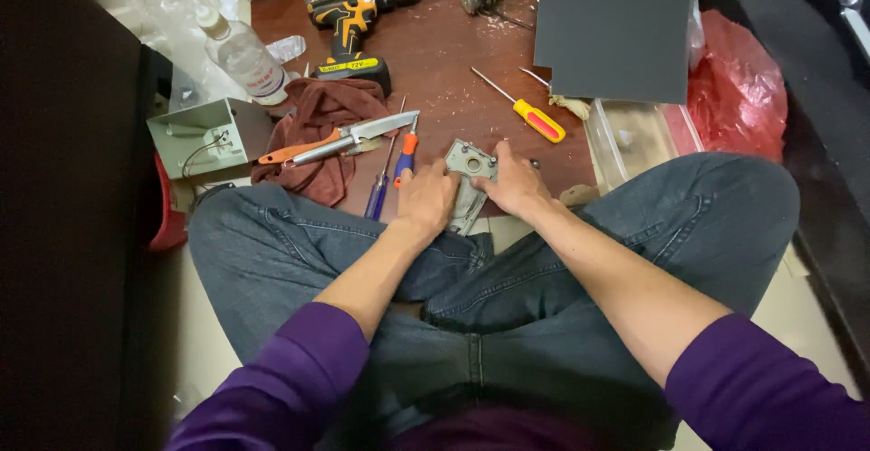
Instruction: The person is sanding a small black plastic casing and then cleaning a metal component using a small tool while sitting on the floor.
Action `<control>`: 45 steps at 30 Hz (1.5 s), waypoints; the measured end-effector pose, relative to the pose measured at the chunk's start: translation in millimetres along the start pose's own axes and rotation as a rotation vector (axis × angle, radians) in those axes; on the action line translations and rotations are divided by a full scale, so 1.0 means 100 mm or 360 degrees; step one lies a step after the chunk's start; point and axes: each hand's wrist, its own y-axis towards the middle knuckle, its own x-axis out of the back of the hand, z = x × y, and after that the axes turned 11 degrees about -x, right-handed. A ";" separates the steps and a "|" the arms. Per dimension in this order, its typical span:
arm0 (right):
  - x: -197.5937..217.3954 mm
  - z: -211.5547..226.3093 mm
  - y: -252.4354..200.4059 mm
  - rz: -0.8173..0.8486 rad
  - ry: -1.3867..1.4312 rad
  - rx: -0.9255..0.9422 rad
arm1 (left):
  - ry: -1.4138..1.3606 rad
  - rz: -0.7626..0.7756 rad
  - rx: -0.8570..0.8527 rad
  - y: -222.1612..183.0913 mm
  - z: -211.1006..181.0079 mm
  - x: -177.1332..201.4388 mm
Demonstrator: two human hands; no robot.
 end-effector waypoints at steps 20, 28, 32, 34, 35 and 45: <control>-0.14 -0.11 0.08 0.0133 -0.0074 0.0096 | -0.0715 -0.0398 0.0896 0.19 -0.10 -0.14; -0.17 -0.14 0.11 0.0152 -0.0082 0.0088 | -0.0860 -0.0299 0.0935 0.14 -0.21 0.11; -0.15 -0.10 0.08 0.0141 -0.0090 0.0112 | -0.0833 -0.0345 0.0964 0.15 -0.25 0.15; -0.15 -0.08 0.07 0.0140 -0.0075 0.0104 | -0.0817 -0.0380 0.0973 0.13 -0.23 0.10; -0.14 -0.06 0.06 0.0132 -0.0121 0.0123 | -0.0827 -0.0366 0.0962 0.11 -0.21 0.07; -0.11 0.08 -0.10 0.0119 -0.0213 0.0131 | -0.0984 -0.0417 0.1099 0.03 -0.10 -0.20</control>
